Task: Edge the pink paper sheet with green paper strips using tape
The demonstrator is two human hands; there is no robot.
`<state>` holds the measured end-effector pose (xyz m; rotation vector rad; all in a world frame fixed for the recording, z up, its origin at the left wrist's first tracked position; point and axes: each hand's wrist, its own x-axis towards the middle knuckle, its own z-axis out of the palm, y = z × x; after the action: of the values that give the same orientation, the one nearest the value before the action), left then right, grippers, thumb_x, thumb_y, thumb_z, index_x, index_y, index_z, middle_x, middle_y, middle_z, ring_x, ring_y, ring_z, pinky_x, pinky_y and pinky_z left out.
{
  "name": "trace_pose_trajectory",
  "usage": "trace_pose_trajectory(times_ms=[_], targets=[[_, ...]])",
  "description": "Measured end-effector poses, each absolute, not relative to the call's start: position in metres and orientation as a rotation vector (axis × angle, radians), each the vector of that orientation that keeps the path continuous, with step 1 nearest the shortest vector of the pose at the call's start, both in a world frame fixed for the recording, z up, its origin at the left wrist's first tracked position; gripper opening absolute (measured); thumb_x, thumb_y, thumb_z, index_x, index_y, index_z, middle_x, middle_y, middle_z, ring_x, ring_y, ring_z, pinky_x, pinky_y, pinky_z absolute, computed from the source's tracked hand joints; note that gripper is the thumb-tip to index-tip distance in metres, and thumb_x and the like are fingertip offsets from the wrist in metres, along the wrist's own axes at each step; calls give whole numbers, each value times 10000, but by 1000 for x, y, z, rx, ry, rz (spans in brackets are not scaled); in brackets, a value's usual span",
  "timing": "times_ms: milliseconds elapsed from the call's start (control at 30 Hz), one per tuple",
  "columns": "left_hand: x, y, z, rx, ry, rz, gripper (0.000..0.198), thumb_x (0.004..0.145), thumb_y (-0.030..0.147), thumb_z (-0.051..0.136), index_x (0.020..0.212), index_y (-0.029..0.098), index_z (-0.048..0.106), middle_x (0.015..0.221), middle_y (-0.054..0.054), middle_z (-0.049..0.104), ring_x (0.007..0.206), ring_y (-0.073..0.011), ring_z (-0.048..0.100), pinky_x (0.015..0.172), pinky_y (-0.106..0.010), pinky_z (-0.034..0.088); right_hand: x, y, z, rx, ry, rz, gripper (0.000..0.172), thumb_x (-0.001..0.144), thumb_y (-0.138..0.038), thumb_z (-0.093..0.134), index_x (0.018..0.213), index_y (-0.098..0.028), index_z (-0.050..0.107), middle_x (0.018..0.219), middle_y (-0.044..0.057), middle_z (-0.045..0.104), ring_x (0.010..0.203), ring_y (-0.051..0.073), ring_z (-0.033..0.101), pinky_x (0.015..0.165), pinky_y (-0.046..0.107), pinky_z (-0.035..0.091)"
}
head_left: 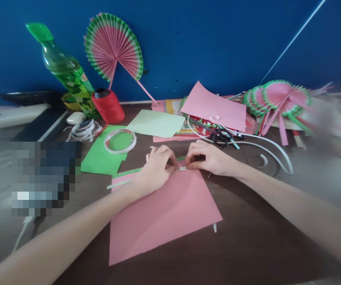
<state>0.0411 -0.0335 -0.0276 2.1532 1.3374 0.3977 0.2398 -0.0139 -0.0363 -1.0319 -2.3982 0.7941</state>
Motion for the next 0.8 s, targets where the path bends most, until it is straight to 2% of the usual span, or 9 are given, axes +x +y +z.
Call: trace_pose_trajectory(times_ms=[367, 633, 800], targets=[[40, -33, -30, 2166, 1343, 404, 99, 783, 158, 473, 701, 187, 521, 921, -8, 541, 956, -202, 444, 867, -401, 317, 241, -13, -40, -983, -2405, 817, 95, 774, -282, 646, 811, -249, 727, 758, 22, 575, 809, 172, 467, 765, 316, 373], [40, -34, -30, 2174, 1341, 411, 104, 786, 168, 486, 691, 184, 524, 908, -6, 544, 937, -199, 436, 825, -378, 319, 240, -14, -39, -979, -2392, 818, 109, 769, -251, 655, 854, -241, 722, 764, 19, 585, 808, 167, 475, 767, 312, 383], [41, -33, -29, 2168, 1337, 399, 107, 786, 158, 478, 692, 183, 525, 913, -6, 540, 938, -197, 435, 845, -392, 311, 241, -13, -39, -955, -2390, 822, 83, 771, -252, 652, 809, -229, 722, 770, 21, 586, 808, 165, 479, 771, 312, 384]])
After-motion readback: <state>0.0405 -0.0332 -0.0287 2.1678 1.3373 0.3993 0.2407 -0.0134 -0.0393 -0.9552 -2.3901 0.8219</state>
